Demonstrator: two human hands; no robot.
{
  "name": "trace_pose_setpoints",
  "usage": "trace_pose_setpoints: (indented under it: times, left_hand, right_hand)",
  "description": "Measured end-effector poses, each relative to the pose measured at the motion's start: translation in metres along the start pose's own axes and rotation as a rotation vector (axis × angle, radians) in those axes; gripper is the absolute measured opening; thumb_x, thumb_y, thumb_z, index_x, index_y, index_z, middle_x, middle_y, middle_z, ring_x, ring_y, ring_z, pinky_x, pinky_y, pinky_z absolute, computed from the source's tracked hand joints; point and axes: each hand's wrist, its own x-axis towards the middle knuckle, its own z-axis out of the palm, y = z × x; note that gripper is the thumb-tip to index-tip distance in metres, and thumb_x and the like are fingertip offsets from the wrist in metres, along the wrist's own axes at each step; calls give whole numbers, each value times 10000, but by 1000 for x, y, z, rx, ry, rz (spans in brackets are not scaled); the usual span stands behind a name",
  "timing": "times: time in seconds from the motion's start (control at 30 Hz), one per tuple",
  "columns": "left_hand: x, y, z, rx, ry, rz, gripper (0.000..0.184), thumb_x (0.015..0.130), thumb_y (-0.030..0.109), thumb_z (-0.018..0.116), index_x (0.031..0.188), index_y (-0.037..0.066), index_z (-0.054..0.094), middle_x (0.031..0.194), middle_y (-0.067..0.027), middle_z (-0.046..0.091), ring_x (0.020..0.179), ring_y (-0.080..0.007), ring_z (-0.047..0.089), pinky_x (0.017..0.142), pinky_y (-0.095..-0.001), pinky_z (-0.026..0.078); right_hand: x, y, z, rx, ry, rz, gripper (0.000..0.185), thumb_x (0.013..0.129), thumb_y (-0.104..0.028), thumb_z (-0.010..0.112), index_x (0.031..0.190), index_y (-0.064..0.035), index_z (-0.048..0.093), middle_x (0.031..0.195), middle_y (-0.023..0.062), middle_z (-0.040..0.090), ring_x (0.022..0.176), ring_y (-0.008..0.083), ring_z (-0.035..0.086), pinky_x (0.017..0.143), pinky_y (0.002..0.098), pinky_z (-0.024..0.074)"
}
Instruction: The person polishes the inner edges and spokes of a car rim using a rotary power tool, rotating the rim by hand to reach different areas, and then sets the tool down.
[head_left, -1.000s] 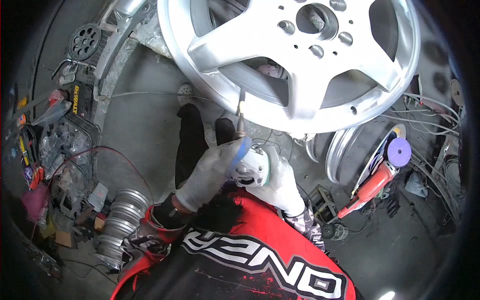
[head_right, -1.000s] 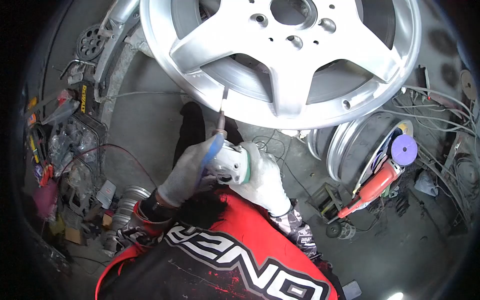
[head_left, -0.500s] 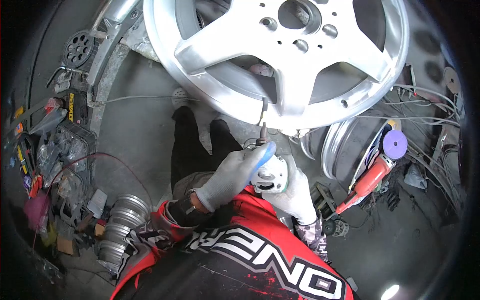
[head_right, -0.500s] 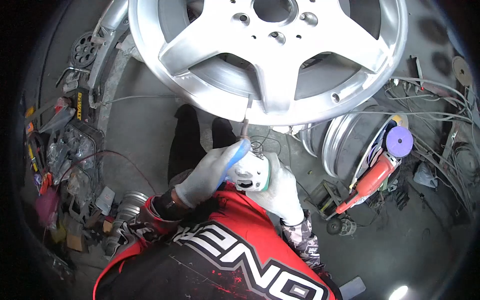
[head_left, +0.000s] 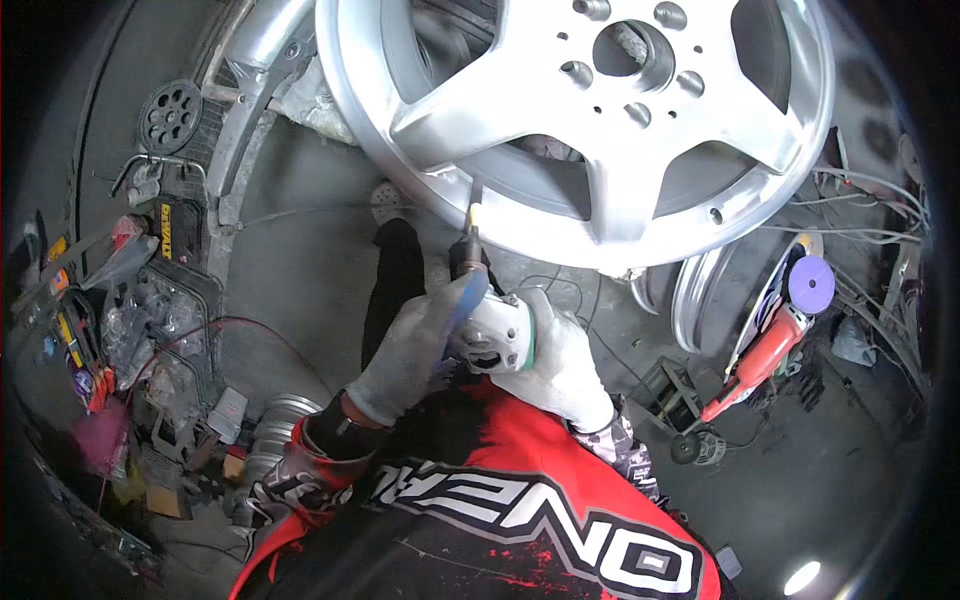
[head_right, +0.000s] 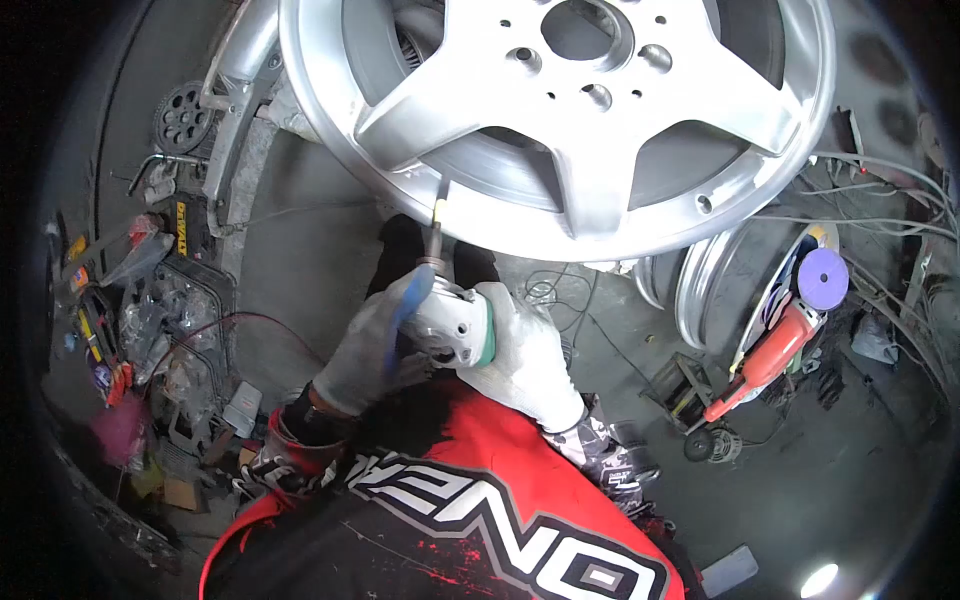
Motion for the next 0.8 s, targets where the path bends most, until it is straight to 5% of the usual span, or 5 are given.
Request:
trace_pose_setpoints:
  times: [0.2,0.37,0.57,0.7,0.8]
  left_hand:
    - [0,-6,-22,74,-15,41,1051,693,76,876,1617,63,374,1493,-194,572,1193,-339,666,1010,-398,557]
    - [2,12,-3,-319,19,-132,560,1023,292,683,1491,14,553,1316,-149,692,1138,-184,684,1014,-330,532]
    - [13,5,59,-981,-81,-717,452,1118,314,525,1416,-16,606,1261,-164,704,1151,-170,672,1038,-331,514]
    - [13,-16,86,-443,-88,36,397,1123,218,472,1433,-10,568,1375,-216,650,1243,-269,646,1086,-370,486]
    - [12,-16,74,-532,-192,-140,410,1132,208,432,1476,9,532,1406,-213,636,1291,-283,628,1119,-373,469]
  right_hand:
    - [12,-9,13,48,41,-64,626,669,-162,864,1221,-94,575,927,174,704,901,415,692,792,507,526]
    - [0,2,8,0,40,-56,618,686,-182,853,1231,-74,583,946,177,708,895,409,693,811,503,518]
    - [-43,33,-17,-128,47,50,606,691,-213,846,1221,-71,589,970,175,713,898,410,693,820,500,504]
    - [-58,38,-27,-183,92,99,618,701,-275,881,1217,-87,597,946,153,710,879,388,693,797,493,494]
    - [-57,35,-20,-193,104,98,632,702,-289,888,1223,-91,591,923,153,706,867,389,690,787,489,491]
